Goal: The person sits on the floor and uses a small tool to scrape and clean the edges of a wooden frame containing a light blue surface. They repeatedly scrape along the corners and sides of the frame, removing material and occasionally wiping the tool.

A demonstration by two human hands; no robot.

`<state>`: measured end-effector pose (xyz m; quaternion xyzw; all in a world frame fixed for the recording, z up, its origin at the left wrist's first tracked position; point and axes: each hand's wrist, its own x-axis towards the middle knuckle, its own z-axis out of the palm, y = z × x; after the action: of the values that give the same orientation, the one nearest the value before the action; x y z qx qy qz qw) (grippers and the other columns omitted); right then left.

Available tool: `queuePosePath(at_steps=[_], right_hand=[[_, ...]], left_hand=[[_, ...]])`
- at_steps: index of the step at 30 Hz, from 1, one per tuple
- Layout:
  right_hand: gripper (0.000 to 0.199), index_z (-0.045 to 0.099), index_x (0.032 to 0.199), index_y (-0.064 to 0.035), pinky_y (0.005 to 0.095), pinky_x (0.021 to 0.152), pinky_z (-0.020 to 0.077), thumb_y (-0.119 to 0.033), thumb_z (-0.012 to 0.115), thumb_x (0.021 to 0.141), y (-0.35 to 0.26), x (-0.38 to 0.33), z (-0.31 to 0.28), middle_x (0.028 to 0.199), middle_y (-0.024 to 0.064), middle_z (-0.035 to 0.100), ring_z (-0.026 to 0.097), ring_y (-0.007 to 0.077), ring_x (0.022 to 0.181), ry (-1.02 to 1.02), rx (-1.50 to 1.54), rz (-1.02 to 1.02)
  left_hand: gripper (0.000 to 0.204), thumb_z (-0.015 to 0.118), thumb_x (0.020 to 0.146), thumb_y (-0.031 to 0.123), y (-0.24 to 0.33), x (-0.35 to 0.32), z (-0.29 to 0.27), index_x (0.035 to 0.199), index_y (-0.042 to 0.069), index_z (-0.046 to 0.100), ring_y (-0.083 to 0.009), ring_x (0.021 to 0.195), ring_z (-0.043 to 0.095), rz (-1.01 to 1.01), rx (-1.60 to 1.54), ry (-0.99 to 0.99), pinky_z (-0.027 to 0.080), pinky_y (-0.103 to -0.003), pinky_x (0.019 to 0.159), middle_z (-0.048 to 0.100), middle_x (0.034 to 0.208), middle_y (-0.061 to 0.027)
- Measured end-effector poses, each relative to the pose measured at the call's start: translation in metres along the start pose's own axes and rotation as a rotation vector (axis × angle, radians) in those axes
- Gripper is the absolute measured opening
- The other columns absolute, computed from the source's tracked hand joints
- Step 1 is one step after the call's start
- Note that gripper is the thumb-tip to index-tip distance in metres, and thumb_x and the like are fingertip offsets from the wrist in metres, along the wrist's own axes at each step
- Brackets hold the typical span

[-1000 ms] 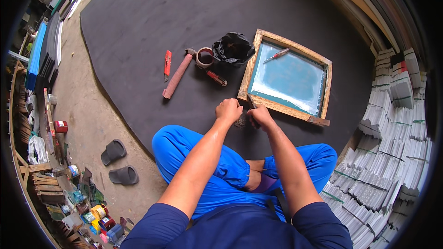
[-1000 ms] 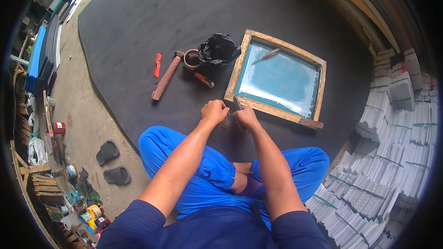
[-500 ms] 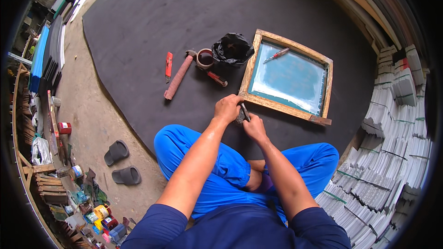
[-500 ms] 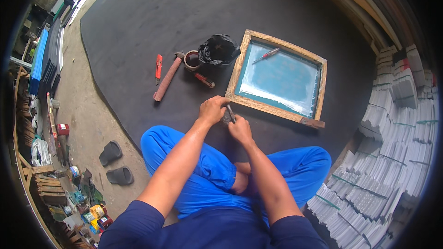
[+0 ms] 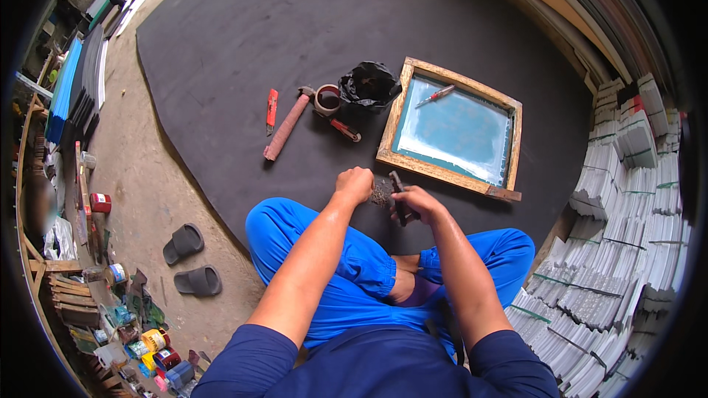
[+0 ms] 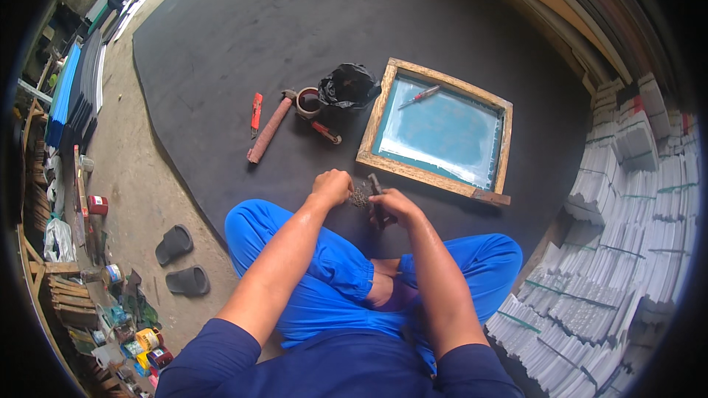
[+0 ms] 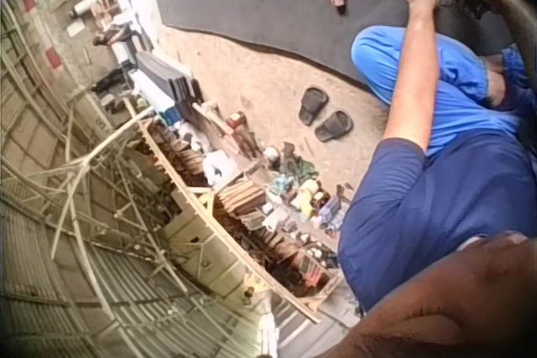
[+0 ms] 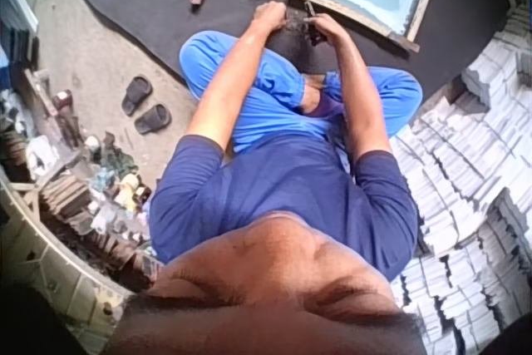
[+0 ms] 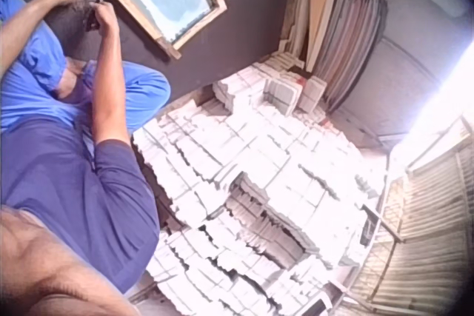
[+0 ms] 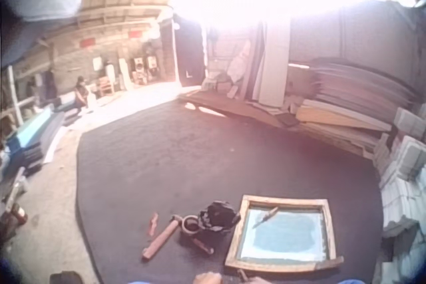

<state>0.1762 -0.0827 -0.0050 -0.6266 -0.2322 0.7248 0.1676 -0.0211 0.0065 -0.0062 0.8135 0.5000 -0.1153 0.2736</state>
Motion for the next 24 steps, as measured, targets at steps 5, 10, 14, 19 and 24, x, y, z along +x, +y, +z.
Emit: queuePosePath(at_steps=[5, 10, 14, 19, 24], right_hand=[[0.031, 0.059, 0.107, 0.0012, 0.0498, 0.059, 0.0569, -0.028, 0.063, 0.098, -0.032, 0.01, -0.009, 0.091, 0.0167, 0.067, 0.071, 0.0304, 0.073, 0.169, -0.129, -0.01], [0.03, 0.06, 0.101, 0.0031, 0.051, 0.055, 0.0563, -0.026, 0.065, 0.095, -0.055, 0.013, 0.004, 0.081, 0.0178, 0.065, 0.07, 0.0335, 0.069, 0.233, -0.123, 0.018], [0.031, 0.06, 0.105, 0.006, 0.0541, 0.056, 0.057, -0.023, 0.064, 0.094, -0.065, 0.012, 0.013, 0.084, 0.0203, 0.065, 0.07, 0.0357, 0.07, 0.286, -0.116, 0.063], [0.033, 0.061, 0.113, 0.0078, 0.0582, 0.059, 0.0586, -0.018, 0.061, 0.091, -0.074, 0.015, 0.014, 0.093, 0.0246, 0.066, 0.07, 0.0392, 0.071, 0.28, -0.149, 0.116], [0.032, 0.061, 0.113, 0.0076, 0.058, 0.058, 0.0605, -0.015, 0.06, 0.091, -0.083, 0.018, 0.014, 0.093, 0.0256, 0.066, 0.071, 0.0383, 0.073, 0.285, -0.206, 0.197]], left_hand=[[0.025, 0.069, 0.084, 0.013, 0.005, -0.006, 0.002, 0.106, 0.019, 0.081, -0.0321, 0.104, 0.073, 0.017, 0.001, -0.036, 0.059, -0.044, 0.09, 0.076, 0.108, -0.0137], [0.029, 0.069, 0.085, 0.014, 0.011, -0.01, -0.007, 0.111, 0.022, 0.079, -0.0314, 0.105, 0.072, 0.006, -0.068, -0.024, 0.058, -0.044, 0.091, 0.076, 0.11, -0.0127], [0.028, 0.07, 0.085, 0.015, 0.012, -0.008, -0.004, 0.11, 0.024, 0.079, -0.0311, 0.104, 0.073, 0.006, -0.099, -0.016, 0.058, -0.045, 0.091, 0.076, 0.109, -0.0119], [0.027, 0.072, 0.085, 0.017, 0.013, -0.005, -0.005, 0.11, 0.024, 0.079, -0.0309, 0.105, 0.072, 0.032, -0.139, -0.016, 0.058, -0.045, 0.091, 0.076, 0.109, -0.0118], [0.027, 0.074, 0.086, 0.023, 0.016, -0.003, -0.004, 0.113, 0.024, 0.078, -0.0315, 0.107, 0.071, 0.035, -0.149, -0.036, 0.057, -0.045, 0.093, 0.076, 0.111, -0.0114]])
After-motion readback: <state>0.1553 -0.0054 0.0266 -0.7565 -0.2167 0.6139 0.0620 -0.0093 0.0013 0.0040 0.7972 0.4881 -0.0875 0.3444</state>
